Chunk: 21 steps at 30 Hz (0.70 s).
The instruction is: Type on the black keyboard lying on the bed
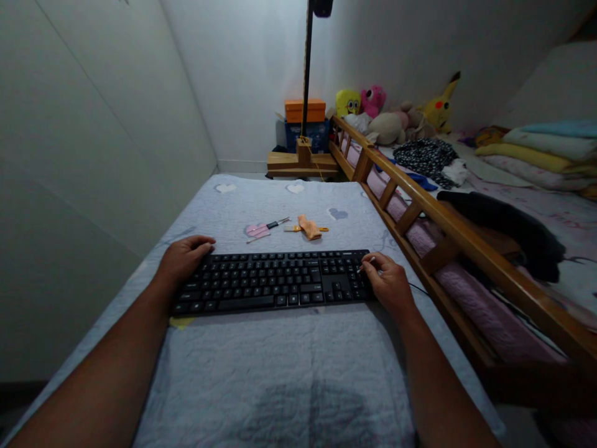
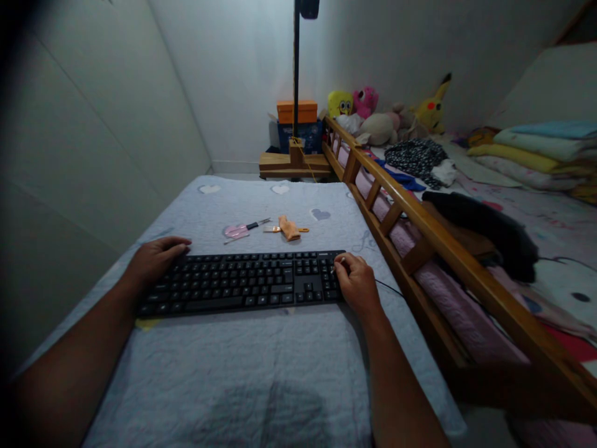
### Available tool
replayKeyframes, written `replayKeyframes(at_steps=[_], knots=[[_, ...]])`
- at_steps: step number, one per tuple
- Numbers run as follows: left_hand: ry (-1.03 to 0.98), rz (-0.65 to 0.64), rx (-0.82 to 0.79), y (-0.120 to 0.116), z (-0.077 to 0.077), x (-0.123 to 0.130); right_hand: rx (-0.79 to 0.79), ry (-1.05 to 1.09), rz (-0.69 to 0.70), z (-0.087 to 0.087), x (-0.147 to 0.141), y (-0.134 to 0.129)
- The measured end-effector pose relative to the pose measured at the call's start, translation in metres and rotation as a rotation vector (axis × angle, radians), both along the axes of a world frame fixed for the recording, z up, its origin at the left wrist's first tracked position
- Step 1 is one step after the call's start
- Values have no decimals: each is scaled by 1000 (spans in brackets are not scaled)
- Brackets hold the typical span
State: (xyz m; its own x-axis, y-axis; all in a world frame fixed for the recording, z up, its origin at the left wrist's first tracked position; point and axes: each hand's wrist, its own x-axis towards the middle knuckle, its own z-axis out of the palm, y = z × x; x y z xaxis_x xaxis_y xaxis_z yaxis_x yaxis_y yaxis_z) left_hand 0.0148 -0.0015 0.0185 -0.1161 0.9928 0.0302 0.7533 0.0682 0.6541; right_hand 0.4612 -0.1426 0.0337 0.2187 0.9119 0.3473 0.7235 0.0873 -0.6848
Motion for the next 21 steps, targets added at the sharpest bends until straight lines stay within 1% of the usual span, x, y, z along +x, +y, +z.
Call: replayKeyframes(at_steps=[8, 16, 21], knots=[[16, -4, -19, -1, 2, 2, 8, 2, 0, -3, 1, 1], [3, -10, -16, 1, -3, -2, 5, 6, 9, -1, 1, 0], [7, -6, -15, 1, -2, -1, 8, 13, 11, -1, 0, 0]])
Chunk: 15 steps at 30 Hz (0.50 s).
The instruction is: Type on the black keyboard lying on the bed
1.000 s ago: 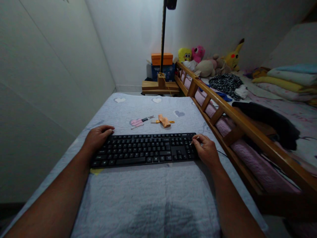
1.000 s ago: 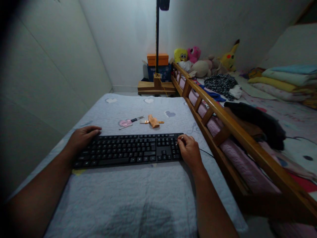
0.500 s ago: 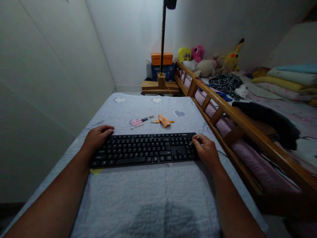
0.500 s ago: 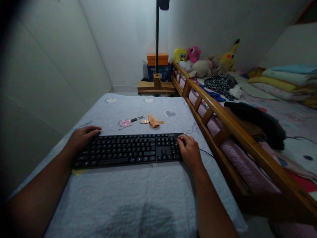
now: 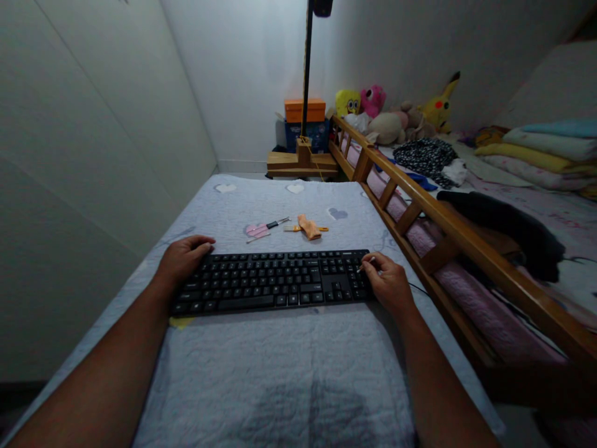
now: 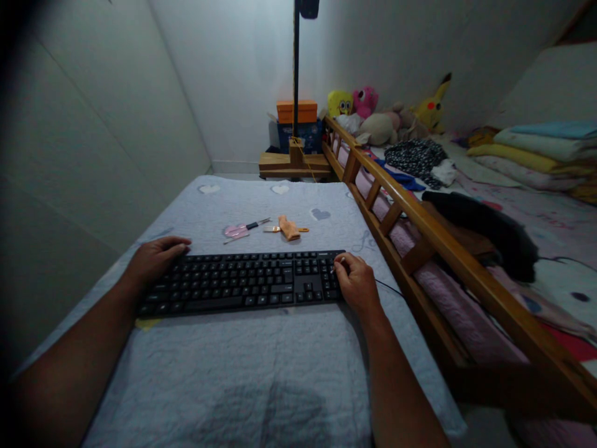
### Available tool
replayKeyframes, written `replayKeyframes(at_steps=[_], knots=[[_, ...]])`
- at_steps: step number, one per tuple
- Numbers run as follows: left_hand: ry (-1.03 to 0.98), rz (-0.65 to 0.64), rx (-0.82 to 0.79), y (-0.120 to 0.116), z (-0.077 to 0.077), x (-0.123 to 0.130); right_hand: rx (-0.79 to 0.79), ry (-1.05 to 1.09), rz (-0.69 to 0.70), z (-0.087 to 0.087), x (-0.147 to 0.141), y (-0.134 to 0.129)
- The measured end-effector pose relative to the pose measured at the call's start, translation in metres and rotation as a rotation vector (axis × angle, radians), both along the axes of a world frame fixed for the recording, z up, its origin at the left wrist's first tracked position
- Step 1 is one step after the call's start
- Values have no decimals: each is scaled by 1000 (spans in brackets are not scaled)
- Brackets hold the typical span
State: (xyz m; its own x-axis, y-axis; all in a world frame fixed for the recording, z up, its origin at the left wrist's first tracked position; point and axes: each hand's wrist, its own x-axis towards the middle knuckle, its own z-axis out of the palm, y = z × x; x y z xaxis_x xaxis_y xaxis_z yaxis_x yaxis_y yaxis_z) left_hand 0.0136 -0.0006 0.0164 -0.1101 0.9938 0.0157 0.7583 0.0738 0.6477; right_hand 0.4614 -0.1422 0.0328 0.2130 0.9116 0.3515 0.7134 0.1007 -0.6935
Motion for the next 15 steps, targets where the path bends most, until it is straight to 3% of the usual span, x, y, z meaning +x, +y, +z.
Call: replayKeyframes(at_steps=[15], knots=[[16, -5, 11, 0, -2, -1, -2, -6, -7, 1, 0, 0]])
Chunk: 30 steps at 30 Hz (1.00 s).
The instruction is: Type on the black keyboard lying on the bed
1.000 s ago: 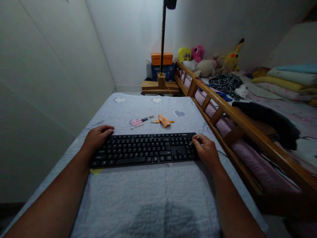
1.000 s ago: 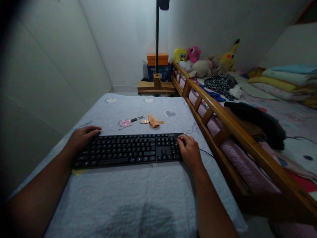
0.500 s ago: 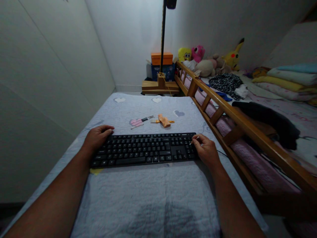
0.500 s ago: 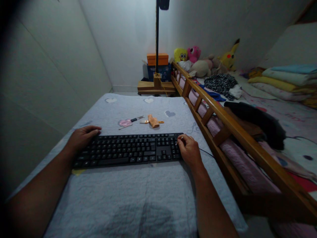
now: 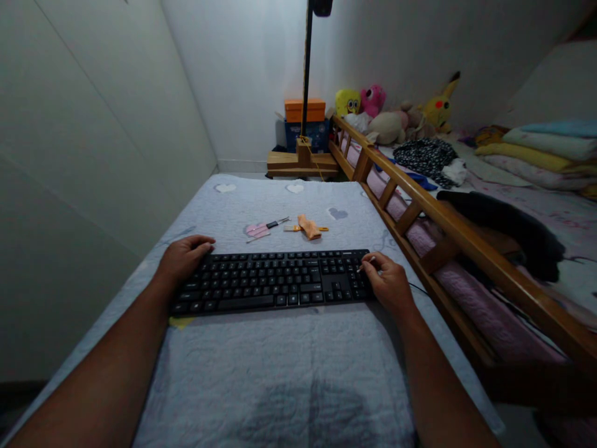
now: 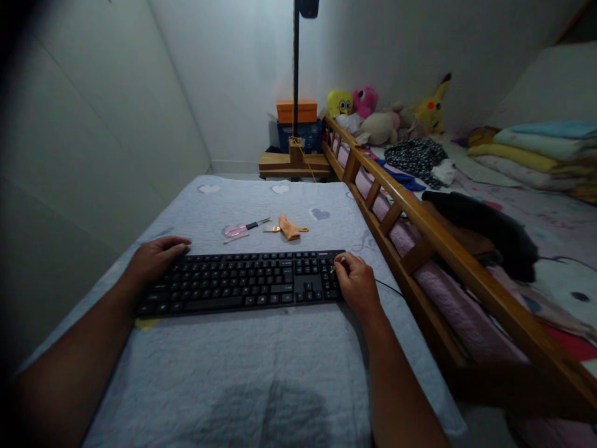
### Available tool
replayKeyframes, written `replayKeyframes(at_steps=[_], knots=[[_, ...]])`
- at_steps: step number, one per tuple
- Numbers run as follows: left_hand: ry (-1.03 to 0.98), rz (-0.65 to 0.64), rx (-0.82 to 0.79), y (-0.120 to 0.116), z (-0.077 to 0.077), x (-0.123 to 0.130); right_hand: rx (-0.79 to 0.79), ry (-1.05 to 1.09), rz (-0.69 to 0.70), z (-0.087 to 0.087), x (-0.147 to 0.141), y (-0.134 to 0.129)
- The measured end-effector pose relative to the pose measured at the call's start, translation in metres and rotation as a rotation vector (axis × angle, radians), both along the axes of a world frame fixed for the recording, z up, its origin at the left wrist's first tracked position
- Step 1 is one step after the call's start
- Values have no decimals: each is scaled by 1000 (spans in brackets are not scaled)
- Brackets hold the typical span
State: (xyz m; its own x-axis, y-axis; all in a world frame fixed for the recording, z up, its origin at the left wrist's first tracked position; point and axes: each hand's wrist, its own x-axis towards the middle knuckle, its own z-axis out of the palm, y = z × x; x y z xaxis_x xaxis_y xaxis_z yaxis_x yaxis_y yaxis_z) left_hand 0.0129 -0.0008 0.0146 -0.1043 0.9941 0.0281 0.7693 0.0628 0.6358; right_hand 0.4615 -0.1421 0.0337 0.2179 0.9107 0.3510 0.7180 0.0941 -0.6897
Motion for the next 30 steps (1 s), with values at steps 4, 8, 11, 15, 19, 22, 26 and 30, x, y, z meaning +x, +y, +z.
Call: replayKeyframes(at_steps=[4, 8, 11, 15, 19, 22, 26, 30], knots=[[-14, 1, 9, -1, 1, 1, 3, -3, 6, -1, 1, 0], [-29, 2, 1, -1, 2, 1, 4, -10, -2, -1, 0, 0], [-28, 2, -7, 0, 1, 0, 0, -9, -6, -1, -1, 1], [-21, 4, -11, 1, 1, 0, -5, 2, -4, 1, -1, 0], [-25, -3, 2, -1, 1, 0, -9, 5, -7, 2, -1, 0], [-19, -7, -3, -1, 2, 0, -10, 7, -4, 1, -1, 0], [-13, -1, -18, 0, 1, 0, -9, -1, 2, 0, 0, 0], [-16, -9, -8, 1, 1, 0, -12, -2, 2, -1, 0, 0]])
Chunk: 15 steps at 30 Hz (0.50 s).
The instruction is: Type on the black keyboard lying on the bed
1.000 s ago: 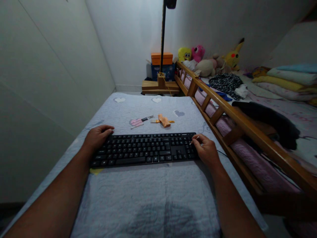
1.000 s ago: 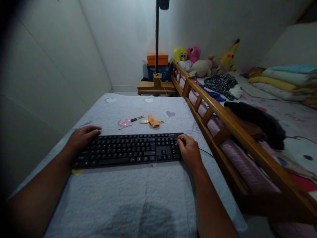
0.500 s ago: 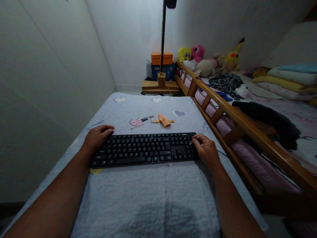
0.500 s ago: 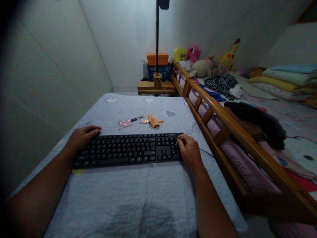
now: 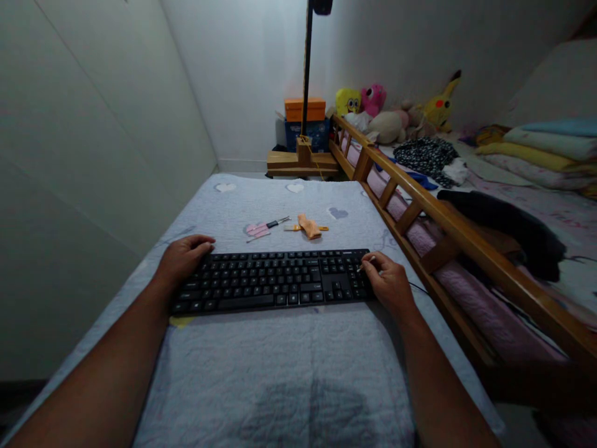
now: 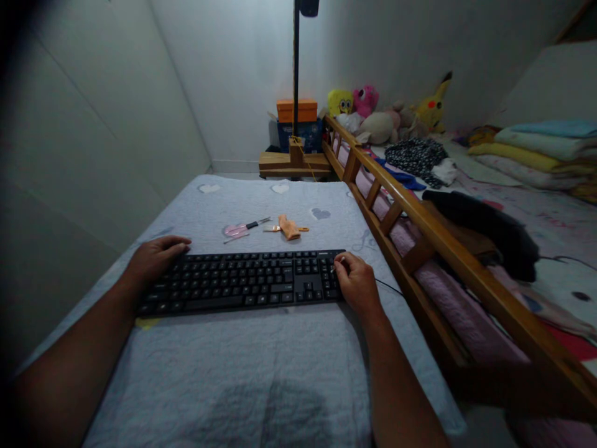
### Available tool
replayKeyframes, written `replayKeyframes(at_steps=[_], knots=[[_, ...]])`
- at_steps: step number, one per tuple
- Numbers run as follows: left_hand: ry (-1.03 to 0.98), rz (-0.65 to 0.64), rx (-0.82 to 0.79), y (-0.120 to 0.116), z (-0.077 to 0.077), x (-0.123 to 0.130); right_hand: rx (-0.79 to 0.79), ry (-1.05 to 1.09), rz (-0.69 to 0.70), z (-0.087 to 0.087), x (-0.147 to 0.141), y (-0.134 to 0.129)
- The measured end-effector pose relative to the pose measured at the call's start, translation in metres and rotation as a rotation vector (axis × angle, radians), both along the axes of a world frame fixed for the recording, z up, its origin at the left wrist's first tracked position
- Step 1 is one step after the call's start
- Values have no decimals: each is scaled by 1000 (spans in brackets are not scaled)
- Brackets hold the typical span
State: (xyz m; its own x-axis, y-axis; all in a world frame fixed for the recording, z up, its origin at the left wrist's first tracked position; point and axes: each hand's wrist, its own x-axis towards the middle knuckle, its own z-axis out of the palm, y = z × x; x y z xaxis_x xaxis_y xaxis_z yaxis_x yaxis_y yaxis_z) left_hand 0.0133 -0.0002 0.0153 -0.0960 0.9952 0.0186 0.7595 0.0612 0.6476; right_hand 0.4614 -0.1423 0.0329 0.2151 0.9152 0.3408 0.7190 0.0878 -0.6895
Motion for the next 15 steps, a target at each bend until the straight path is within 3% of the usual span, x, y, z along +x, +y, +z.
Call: replayKeyframes(at_steps=[15], knots=[[-3, 7, 11, 1, -2, -1, -1, 19, 6, 4, -2, -1]])
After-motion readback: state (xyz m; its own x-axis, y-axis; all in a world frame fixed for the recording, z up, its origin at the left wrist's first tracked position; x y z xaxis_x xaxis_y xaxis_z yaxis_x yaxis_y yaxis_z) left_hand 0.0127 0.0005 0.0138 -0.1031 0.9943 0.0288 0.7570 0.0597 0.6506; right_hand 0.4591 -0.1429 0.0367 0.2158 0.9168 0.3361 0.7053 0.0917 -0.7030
